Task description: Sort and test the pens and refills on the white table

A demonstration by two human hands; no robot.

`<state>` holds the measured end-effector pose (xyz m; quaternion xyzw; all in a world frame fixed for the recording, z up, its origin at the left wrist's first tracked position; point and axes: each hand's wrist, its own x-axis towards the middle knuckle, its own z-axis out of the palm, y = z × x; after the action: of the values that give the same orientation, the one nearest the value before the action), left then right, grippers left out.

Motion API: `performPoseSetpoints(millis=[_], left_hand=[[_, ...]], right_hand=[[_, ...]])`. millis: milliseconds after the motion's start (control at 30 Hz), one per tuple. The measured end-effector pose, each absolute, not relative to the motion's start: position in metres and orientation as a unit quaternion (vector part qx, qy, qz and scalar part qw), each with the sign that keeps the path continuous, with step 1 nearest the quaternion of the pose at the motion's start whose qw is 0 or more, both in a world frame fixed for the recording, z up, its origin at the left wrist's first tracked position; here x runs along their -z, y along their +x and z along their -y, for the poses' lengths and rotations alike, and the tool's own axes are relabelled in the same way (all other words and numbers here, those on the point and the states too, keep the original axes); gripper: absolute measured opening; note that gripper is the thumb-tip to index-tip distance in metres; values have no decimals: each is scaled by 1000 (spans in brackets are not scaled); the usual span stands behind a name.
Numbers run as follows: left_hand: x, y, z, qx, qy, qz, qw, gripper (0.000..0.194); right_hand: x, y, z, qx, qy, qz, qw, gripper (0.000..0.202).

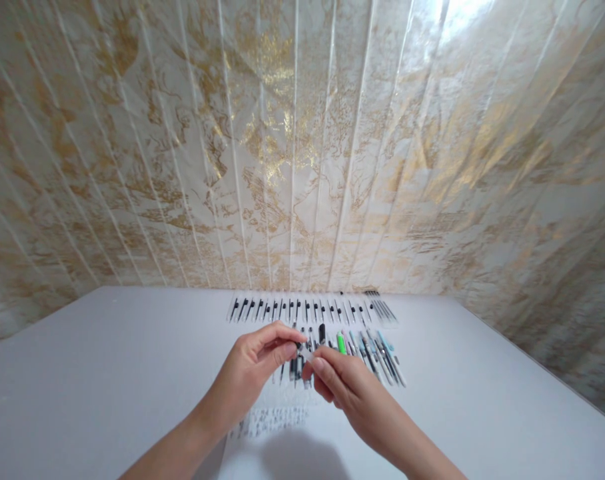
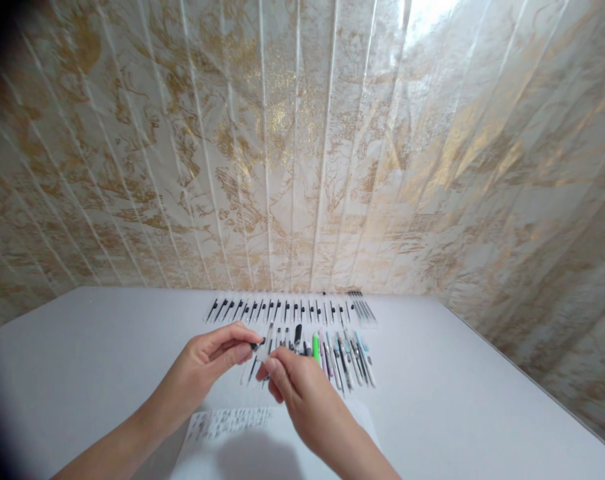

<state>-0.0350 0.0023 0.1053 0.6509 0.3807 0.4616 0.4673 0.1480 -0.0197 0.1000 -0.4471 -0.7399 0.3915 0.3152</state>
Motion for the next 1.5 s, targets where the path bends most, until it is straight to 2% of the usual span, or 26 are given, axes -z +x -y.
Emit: performPoseSetpoints(millis=[300, 433, 533, 600, 767, 933, 1033, 1100, 1367, 1500], left_hand=[[-104, -24, 6, -482, 516, -373, 602, 22], [-104, -25, 5, -468, 475, -316, 675, 17], [-111, -27, 5, -456, 459, -276, 711, 24], [-114, -27, 7, -460, 449, -281, 713, 28], [-108, -23, 9, -471, 448, -296, 700, 19], [-104, -24, 5, -464, 450, -271, 714, 18], [-110, -25, 6, -458, 443, -261, 725, 24], [-112, -24, 9, -457, 435, -268, 728, 27], [-106, -22, 8, -463, 434, -266, 725, 17], [-109, -24, 9, -458, 446, -264, 722, 23]], right_hand=[[-93, 137, 26, -446, -437, 701, 344, 44], [-90, 133, 23, -570, -401, 613, 372, 40], [-89, 131, 21, -642, -352, 556, 394, 39], [-88, 130, 21, -646, -345, 548, 404, 39], [-87, 124, 25, -607, -371, 575, 404, 40], [-86, 122, 25, -683, -326, 511, 407, 37], [-88, 124, 25, -722, -309, 463, 411, 36], [-90, 124, 26, -727, -304, 453, 416, 36], [-92, 122, 27, -740, -294, 439, 417, 36], [-92, 122, 27, -748, -285, 422, 426, 35]])
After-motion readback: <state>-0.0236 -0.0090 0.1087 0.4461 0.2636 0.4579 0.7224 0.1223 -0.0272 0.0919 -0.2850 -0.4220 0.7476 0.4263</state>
